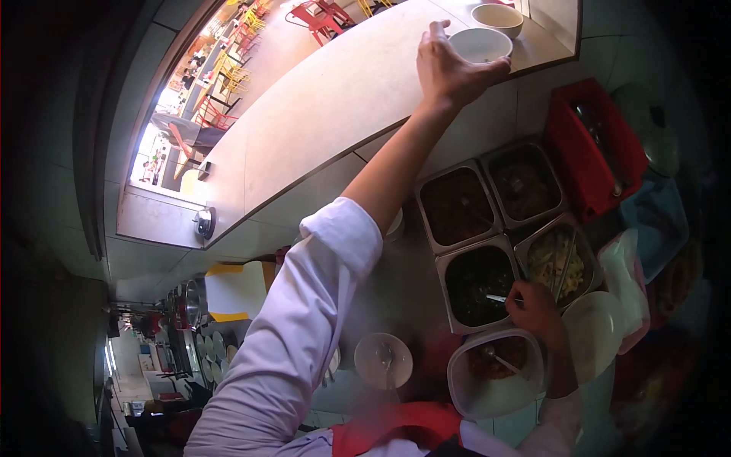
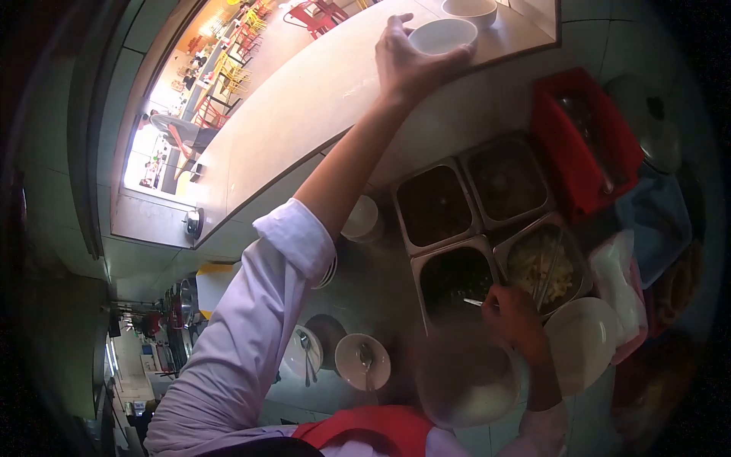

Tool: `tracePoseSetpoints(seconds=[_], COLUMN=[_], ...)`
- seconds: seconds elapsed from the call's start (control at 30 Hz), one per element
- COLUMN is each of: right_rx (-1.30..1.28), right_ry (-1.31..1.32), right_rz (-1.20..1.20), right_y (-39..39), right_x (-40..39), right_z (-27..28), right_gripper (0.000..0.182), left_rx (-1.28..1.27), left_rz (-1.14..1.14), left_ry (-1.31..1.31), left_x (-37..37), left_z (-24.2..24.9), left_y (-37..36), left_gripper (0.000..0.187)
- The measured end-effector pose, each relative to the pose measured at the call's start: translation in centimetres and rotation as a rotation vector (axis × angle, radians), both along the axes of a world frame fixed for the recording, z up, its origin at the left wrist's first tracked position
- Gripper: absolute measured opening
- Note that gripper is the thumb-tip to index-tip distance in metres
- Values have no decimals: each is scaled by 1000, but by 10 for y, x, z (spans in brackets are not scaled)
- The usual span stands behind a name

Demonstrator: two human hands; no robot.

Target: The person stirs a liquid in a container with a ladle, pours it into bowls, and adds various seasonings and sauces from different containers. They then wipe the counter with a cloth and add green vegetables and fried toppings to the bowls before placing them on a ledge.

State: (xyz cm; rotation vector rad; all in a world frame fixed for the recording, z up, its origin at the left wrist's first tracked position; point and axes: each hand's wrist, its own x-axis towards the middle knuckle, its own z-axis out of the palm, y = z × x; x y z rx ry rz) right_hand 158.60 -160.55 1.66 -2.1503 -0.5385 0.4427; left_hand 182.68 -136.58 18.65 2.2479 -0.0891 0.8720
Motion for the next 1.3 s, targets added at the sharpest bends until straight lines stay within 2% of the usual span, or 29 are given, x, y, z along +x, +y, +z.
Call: tracePoseSetpoints(seconds=[0.13, 0.2, 0.3, 0.37, 0.4, 0.47, 0.5, 0.57, 0.63, 0.77, 1.0, 1.17, 1.23, 1.27, 1.3], right_rx=[30, -35, -32, -52, -65, -93, -119, -117, -97, -97, -30, 164, 258, 260, 354], right_ry=[-13, -38, 16, 23, 29, 9, -12, -29, -46, -14, 77, 67, 5, 11, -102], right_rz=[-15, -16, -31, -25, -26, -13, -10, -3, -27, -83, -124, -223, -445, -448, -578], right_y=[2, 3, 5, 6, 7, 7, 5, 3, 2, 2, -21, -40, -48, -52, -55], right_x=[-2, -1, -2, -2, -2, -2, -3, -4, -2, -8, -5, -26, -37, -44, -53], right_z=[1, 4, 6, 15, 18, 12, 9, 5, 1, 6, 32, 51, 57, 60, 62], right_gripper=[14, 14, 15, 15, 15, 16, 16, 17, 17, 19, 27, 24, 22, 22, 18], left_rx=[-15, 1, -45, 66, 66, 98, 101, 156, 123, 52, -192, -286, -287, -292, -289], left_rz=[11, 5, -67, -272, -265, -122, -121, -240, -279, -306, -56, 80, 78, 79, 81], left_ry=[-4, 16, 18, -125, -124, -94, -93, -67, 66, 328, 599, 677, 707, 724, 729], left_x=[8, 18, 16, 9, 4, -10, -23, -67, -132, -254, -445, -513, -524, -527, -529], left_z=[1, -2, 4, 14, 10, -3, -6, -10, -3, -25, -56, -57, -56, -55, -54], left_y=[-10, -11, -7, -3, 0, 8, 12, 27, 36, 69, 83, 61, 53, 48, 42], left_gripper=[95, 96, 101, 71, 71, 101, 101, 94, 83, 72, 63, 59, 59, 58, 58])
